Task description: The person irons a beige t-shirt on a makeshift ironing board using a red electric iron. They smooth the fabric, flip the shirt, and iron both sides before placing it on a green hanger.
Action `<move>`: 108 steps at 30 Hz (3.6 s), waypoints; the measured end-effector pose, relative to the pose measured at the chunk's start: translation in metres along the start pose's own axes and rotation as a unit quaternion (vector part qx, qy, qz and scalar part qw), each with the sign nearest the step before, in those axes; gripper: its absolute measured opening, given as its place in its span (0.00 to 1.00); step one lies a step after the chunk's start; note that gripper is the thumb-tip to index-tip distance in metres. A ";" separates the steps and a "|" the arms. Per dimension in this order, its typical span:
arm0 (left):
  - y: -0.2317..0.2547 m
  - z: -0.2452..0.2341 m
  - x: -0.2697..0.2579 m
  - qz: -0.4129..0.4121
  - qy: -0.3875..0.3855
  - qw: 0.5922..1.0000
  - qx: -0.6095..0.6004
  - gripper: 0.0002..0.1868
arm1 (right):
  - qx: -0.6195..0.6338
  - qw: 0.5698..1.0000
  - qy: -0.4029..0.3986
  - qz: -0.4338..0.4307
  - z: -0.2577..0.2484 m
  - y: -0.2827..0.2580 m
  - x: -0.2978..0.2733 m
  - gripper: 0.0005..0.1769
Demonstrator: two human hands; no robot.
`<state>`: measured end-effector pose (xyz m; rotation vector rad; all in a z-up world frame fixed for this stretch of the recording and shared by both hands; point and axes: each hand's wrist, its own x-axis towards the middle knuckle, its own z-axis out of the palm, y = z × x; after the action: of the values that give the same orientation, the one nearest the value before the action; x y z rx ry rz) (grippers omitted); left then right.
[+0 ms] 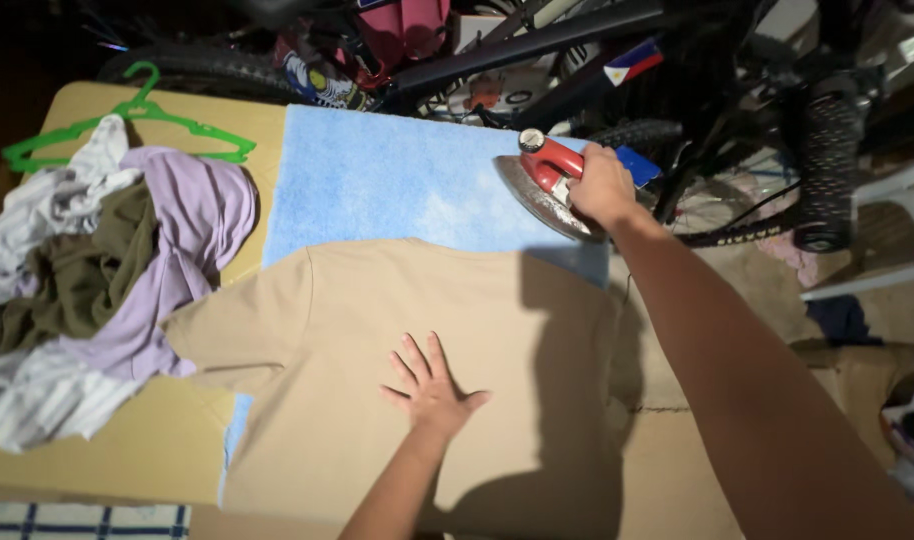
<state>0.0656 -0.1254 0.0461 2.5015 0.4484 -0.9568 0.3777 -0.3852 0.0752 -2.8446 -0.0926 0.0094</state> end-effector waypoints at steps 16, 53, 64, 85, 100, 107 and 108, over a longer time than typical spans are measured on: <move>0.011 0.022 -0.030 -0.045 0.099 0.994 0.004 0.72 | 0.316 0.906 -0.264 0.102 -0.069 0.034 -0.262 0.27; -0.235 0.009 -0.065 -0.080 0.029 0.996 0.028 0.61 | 0.099 0.954 0.022 0.284 0.030 -0.072 -0.480 0.17; -0.181 0.068 -0.054 -0.083 0.223 0.971 0.006 0.46 | 0.050 0.970 -0.048 0.235 0.002 -0.014 -0.500 0.21; -0.136 0.096 -0.139 -0.065 0.153 0.985 0.050 0.58 | -0.039 0.983 -0.166 -0.060 -0.018 -0.004 -0.494 0.18; -0.303 0.052 -0.114 -0.053 0.142 0.988 -0.012 0.36 | 0.176 0.963 -0.155 0.132 0.006 -0.178 -0.499 0.20; -0.382 0.022 -0.094 0.066 0.178 0.982 -0.016 0.25 | 0.093 0.977 -0.188 0.050 0.023 -0.255 -0.487 0.22; -0.388 0.018 -0.089 0.086 0.183 0.979 -0.029 0.22 | 0.102 0.977 -0.176 0.061 0.027 -0.267 -0.487 0.23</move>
<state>-0.1773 0.1857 -0.0091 2.6154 0.3557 -0.4115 -0.1256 -0.1536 0.1258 -2.6085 0.0095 0.5178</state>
